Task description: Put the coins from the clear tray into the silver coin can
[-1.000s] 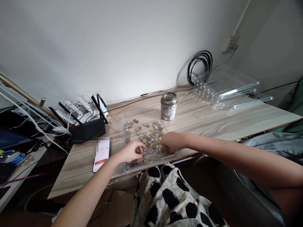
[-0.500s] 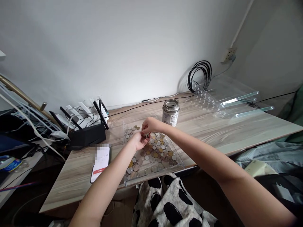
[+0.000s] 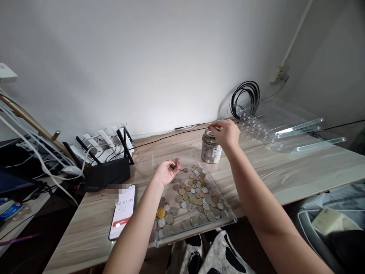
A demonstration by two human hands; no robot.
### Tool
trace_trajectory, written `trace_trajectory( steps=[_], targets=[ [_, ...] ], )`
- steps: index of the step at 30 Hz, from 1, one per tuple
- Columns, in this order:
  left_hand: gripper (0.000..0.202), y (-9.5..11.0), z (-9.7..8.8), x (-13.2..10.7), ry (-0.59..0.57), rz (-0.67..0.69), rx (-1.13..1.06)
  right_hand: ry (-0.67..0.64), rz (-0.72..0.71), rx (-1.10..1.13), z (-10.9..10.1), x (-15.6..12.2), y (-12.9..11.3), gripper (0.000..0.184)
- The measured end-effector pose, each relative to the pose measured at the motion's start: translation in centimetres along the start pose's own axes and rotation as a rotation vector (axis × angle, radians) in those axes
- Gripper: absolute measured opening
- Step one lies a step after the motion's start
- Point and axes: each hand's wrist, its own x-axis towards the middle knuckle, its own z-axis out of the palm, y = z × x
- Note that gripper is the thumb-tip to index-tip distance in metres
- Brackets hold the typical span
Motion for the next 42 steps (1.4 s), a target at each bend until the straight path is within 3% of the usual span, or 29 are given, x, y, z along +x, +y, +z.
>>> trace_trajectory(
  steps=[3,6,8,12,14,18,20,24,26,27,31,33,37,39,42],
  targets=[
    [0.019,-0.7,-0.2,-0.3,-0.037,0.004,0.064,-0.158,0.113,-0.050,0.4,1.7,2.8,0.022],
    [0.014,-1.1,-0.4,-0.3,-0.084,0.015,0.130,-0.249,0.139,-0.064,0.9,2.3,3.8,0.022],
    [0.011,-1.2,-0.6,-0.2,-0.093,0.014,0.179,-0.207,0.102,-0.096,0.9,2.0,3.4,0.022],
    [0.011,-1.2,-0.9,0.1,-0.076,0.054,0.271,0.018,-0.061,-0.031,0.9,-0.7,0.4,0.030],
    [0.016,-1.3,-0.9,0.1,-0.073,0.080,0.331,-0.136,-0.161,0.111,1.7,-2.7,-1.6,0.033],
    [0.023,-1.5,-0.8,0.0,-0.109,0.098,0.426,-0.755,-0.275,0.335,4.3,-6.0,-4.3,0.031],
    [0.022,-1.6,-0.8,-0.1,-0.110,0.078,0.405,-0.880,-0.254,0.392,5.4,-6.8,-4.8,0.029],
    [0.023,-1.6,-0.7,0.0,-0.132,-0.058,0.302,-0.959,-0.204,0.449,5.5,-6.7,-4.7,0.026],
    [0.025,-1.4,-0.6,0.0,-0.145,-0.118,0.255,-0.861,-0.209,0.392,4.6,-6.0,-4.3,0.022],
    [0.025,-1.3,-0.6,0.0,-0.136,-0.128,0.230,-0.743,-0.210,0.340,3.9,-5.5,-3.9,0.021],
    [0.022,-0.9,-0.7,0.0,0.003,-0.031,0.094,-0.061,-0.115,0.033,0.9,-2.9,-0.6,0.024],
    [0.023,-0.9,-0.8,0.0,0.061,0.058,0.025,0.104,-0.036,-0.044,-0.1,-1.6,1.6,0.024],
    [0.024,-1.0,-1.0,0.0,0.075,0.131,0.054,0.015,0.121,0.058,-0.3,-0.3,4.1,0.024],
    [0.021,-1.1,-1.0,-0.1,0.047,0.120,0.128,-0.045,0.147,0.105,-0.1,-0.2,4.2,0.024],
    [0.011,-1.3,-1.0,-0.2,-0.028,0.099,0.223,-0.021,0.123,0.067,0.4,-0.2,3.7,0.023]
  ],
)
